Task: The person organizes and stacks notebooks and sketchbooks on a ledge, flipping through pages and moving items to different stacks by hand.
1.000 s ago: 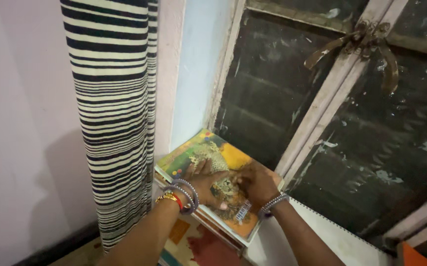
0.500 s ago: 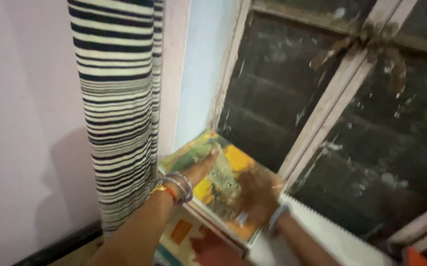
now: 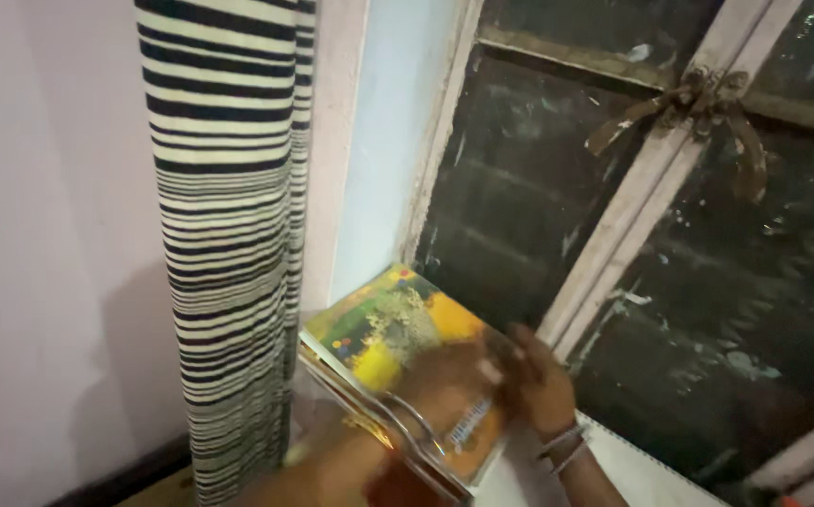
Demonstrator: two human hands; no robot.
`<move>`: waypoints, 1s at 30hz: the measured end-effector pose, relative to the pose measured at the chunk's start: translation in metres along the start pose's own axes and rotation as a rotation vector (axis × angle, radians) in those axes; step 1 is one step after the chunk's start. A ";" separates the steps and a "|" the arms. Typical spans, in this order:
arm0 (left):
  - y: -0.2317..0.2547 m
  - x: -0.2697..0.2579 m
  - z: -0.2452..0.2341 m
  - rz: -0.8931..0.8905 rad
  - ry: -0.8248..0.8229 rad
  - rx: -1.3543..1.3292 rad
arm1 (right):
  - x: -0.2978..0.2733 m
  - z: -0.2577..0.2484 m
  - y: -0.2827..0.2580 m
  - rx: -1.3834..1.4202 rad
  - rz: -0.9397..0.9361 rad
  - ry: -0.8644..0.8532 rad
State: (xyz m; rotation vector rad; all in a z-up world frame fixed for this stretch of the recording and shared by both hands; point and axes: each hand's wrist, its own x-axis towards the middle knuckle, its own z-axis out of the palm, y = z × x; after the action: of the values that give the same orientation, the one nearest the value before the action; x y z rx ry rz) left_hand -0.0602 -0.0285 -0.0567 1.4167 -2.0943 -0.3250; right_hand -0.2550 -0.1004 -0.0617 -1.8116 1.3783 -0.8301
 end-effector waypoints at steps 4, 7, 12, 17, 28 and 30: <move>0.052 -0.003 0.011 0.116 -0.256 0.013 | 0.014 0.006 0.053 0.843 -0.160 0.073; 0.035 0.030 0.002 0.238 -0.322 0.326 | 0.012 0.001 0.058 0.260 -0.370 0.241; -0.015 0.075 -0.020 0.057 -0.268 0.358 | 0.008 -0.003 0.044 -0.318 -0.346 0.338; -0.081 0.068 -0.080 -0.399 -0.129 0.370 | 0.004 0.000 0.035 -0.256 -0.335 0.398; -0.126 -0.137 -0.071 -1.095 -0.156 0.231 | 0.014 -0.003 0.043 -0.422 -0.354 0.384; -0.105 -0.193 -0.067 -1.140 -0.324 0.558 | 0.017 -0.002 0.047 -0.392 -0.370 0.375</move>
State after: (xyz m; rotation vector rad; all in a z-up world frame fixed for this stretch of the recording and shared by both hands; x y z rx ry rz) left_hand 0.1109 0.1116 -0.1190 2.9859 -1.3899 -0.4253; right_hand -0.2770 -0.1261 -0.0989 -2.3504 1.5401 -1.2054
